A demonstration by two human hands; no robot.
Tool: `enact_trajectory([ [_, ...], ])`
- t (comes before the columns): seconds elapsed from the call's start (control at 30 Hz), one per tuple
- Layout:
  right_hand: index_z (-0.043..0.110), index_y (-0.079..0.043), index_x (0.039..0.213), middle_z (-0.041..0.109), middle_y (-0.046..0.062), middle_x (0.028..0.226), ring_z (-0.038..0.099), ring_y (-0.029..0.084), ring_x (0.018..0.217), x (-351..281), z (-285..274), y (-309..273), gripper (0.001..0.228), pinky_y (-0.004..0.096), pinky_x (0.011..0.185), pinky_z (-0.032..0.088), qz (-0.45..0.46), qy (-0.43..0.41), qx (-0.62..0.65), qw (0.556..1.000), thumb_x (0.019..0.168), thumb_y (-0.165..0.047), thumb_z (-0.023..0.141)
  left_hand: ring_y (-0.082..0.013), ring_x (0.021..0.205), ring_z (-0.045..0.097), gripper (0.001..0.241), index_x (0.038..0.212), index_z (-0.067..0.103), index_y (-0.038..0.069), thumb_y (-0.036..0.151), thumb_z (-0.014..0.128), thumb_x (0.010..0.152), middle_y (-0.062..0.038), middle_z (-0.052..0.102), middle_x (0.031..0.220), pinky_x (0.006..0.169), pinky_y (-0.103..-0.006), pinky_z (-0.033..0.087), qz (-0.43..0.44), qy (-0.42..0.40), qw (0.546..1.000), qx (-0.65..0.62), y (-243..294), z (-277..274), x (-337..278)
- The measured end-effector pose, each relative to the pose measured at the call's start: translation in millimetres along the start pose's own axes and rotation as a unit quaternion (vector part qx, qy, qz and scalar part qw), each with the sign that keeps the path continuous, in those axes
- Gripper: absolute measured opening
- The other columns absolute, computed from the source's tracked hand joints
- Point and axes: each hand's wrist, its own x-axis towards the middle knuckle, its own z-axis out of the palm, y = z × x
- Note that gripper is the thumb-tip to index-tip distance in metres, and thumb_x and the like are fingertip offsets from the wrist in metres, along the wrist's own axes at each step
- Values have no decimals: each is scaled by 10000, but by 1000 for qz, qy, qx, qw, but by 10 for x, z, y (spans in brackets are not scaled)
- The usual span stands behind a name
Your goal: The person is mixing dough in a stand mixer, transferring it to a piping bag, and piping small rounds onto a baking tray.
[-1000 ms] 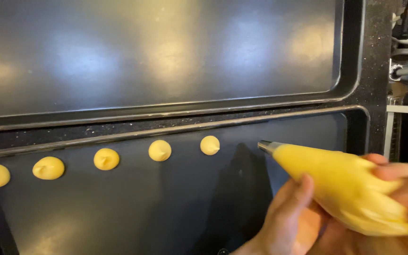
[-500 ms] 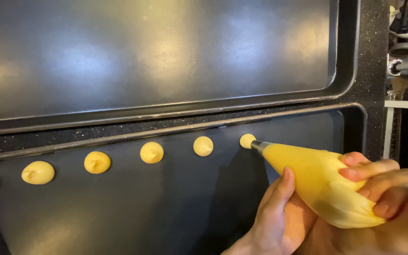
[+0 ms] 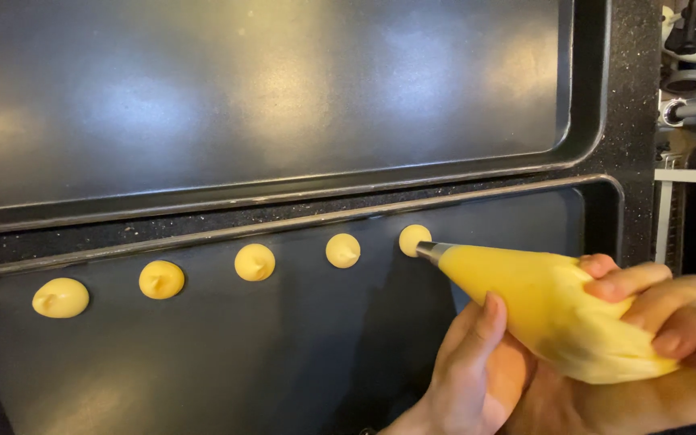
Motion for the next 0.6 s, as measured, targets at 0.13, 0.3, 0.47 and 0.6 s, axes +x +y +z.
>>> enact_trajectory([
  [0.13,439,-88,826,461,52,755,541,263,746,556,212,284,500,429,881,495,-3,13,7,1000,1184,-433,387,-233,1485,430,713,1545,367,43,461,621,1027,-113,478,1554,1291,-414,288,51,-34,997,56,-43,-30,52],
  [0.3,438,-84,800,445,60,736,535,284,734,604,56,326,537,437,858,495,-23,52,-19,998,1225,-409,398,-231,1471,437,718,1542,375,27,454,645,1032,-118,488,1531,1292,-417,291,33,-26,998,53,-101,-61,138],
  [0.47,441,-85,811,446,62,754,539,289,759,636,-12,187,537,442,863,496,-23,86,-49,995,1252,-388,399,-237,1463,442,721,1519,388,10,454,671,1026,-131,496,1512,1295,-423,289,45,-6,998,40,-219,-51,192],
  [0.6,455,-99,926,493,46,884,572,256,901,688,-33,-25,438,440,945,506,17,125,-114,985,1272,-354,370,-228,1506,429,797,1561,383,7,473,693,993,-112,494,1542,1325,-415,272,4,-19,998,63,-266,168,203],
])
